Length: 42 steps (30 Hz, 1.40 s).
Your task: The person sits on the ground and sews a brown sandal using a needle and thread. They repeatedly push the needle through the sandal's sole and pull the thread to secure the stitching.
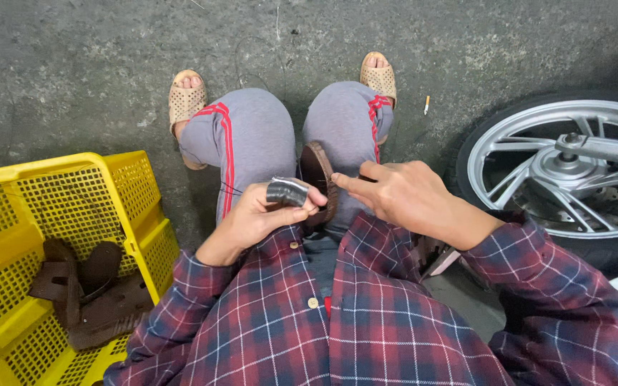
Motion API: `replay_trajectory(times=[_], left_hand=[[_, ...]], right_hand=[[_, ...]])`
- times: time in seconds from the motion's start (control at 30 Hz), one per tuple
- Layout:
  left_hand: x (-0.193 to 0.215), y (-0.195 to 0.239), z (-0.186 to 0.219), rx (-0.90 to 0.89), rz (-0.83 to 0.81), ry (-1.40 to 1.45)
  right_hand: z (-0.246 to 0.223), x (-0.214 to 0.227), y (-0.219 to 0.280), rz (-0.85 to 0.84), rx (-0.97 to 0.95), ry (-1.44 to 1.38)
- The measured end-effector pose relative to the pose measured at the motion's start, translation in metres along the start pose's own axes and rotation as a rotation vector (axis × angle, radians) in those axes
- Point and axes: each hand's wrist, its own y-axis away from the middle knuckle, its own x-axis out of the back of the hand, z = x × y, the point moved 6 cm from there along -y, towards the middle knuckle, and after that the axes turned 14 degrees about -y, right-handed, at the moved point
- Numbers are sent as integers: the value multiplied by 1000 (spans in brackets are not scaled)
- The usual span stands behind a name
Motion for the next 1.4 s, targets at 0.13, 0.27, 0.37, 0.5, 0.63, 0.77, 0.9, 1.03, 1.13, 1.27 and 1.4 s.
replay_trajectory(times=[0.13,0.27,0.37,0.5,0.63,0.77,0.9,1.03,1.13,1.27,1.4], left_hand=[[5,-1,-8,14,236,-279],[-2,-5,-13,58,311,-774],[-4,-6,-18,251,217,-594],[0,-9,-20,362,213,-356],[-10,-10,-56,408,208,-129],[-14,-16,-72,394,190,-43],[-3,-16,-43,460,167,-301],[2,-4,13,-70,356,-987],[-5,8,2,-93,346,-1013],[-10,10,-17,-32,338,-919],[-3,6,-18,92,356,-821]], right_hand=[[-3,1,0,-7,10,57],[-6,1,0,-19,21,107],[-6,2,1,-31,-4,104],[-5,14,-2,-79,-46,94],[8,23,-4,-437,-202,-24],[31,43,12,-915,-327,55],[33,50,21,-969,-433,105],[30,32,18,-738,-414,-60],[19,17,9,-444,-424,-370],[28,-11,12,37,-515,-798],[36,-35,19,226,-460,-916]])
